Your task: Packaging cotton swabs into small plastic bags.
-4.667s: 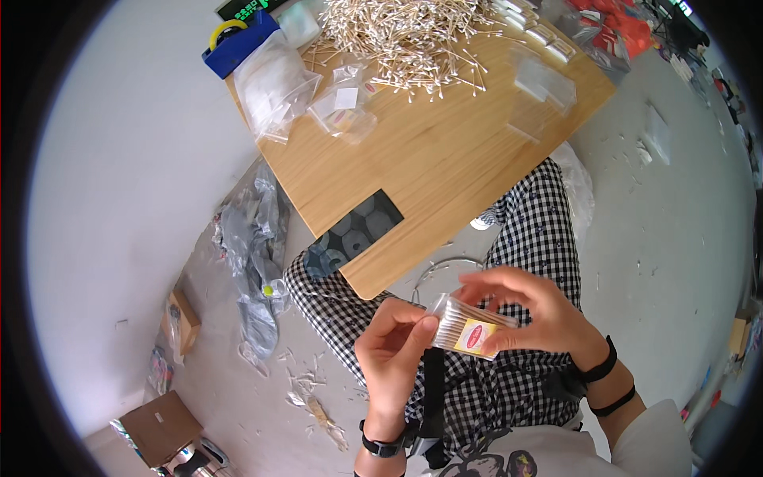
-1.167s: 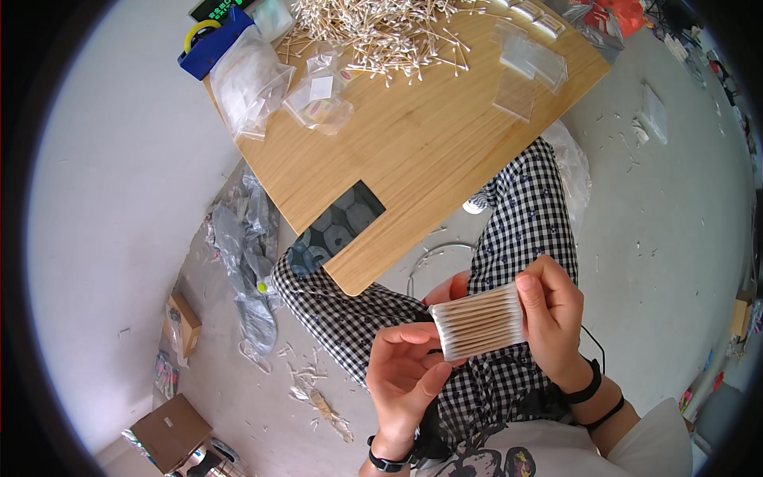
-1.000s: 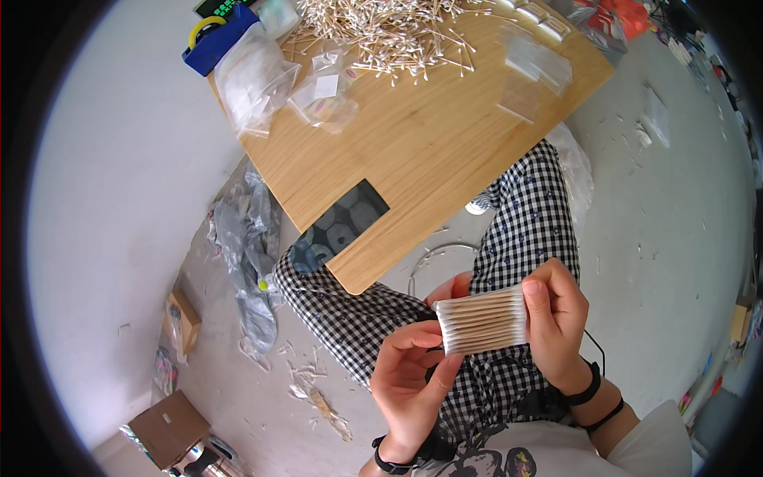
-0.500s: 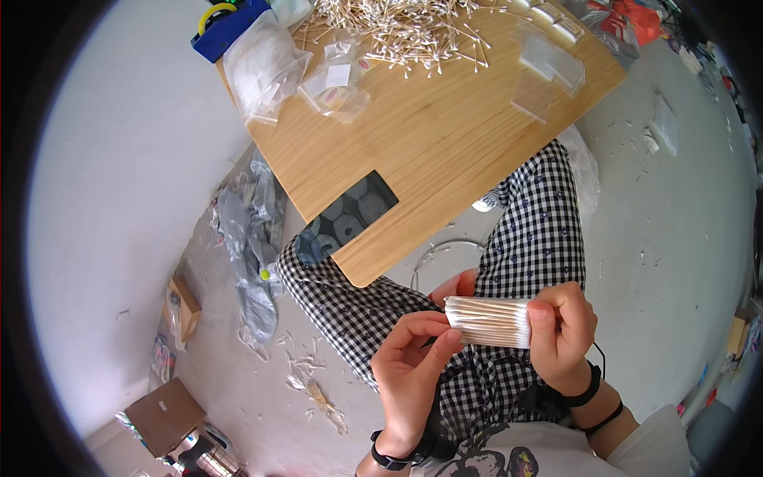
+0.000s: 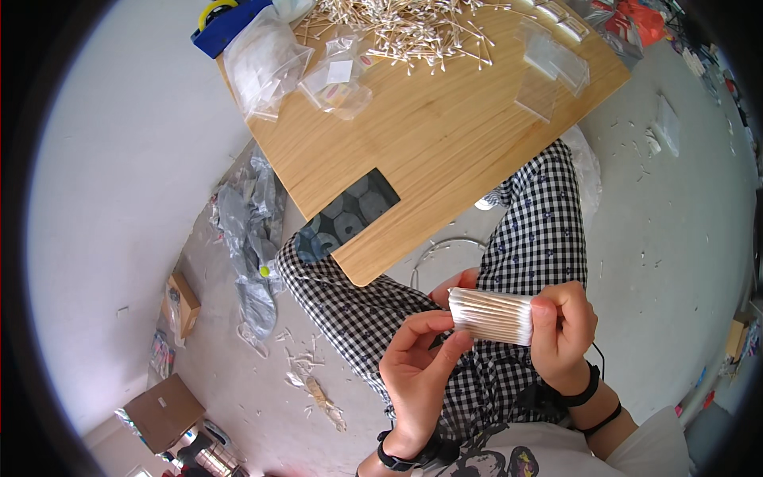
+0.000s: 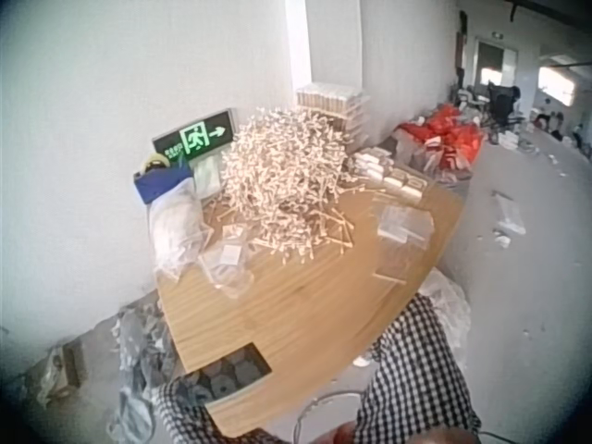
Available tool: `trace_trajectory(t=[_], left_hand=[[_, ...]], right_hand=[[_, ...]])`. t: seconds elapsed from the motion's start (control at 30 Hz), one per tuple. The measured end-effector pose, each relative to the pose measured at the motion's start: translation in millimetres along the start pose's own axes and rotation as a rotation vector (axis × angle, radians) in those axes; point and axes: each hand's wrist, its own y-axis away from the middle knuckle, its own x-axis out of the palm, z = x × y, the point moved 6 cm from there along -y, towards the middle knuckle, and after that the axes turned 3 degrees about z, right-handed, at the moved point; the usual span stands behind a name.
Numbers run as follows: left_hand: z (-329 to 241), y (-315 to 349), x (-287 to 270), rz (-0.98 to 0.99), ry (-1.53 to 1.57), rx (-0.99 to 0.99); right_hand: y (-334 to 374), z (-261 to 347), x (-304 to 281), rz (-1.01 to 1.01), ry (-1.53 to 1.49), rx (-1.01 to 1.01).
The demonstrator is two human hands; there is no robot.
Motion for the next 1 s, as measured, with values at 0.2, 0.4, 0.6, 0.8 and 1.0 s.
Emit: trace_trajectory(t=[0.2,0.4,0.6,0.8,1.0], left_hand=[[1,-2,1,-0.006,-0.018,-0.018],[1,1,2,0.019,0.041,0.016],[-2,8,1,0.002,0.020,0.129],[-14,12,11,-0.085,-0.010,0.177],[-8,12,6,0.012,-0.042,0.273]], right_hand=[[5,5,4,0.052,0.055,-0.059],[3,-2,2,0.007,0.083,-0.012],[-4,-8,6,0.006,-0.014,0.059],[-3,-15,8,-0.006,-0.045,0.138],[-2,-19,10,-0.011,-0.089,0.209]])
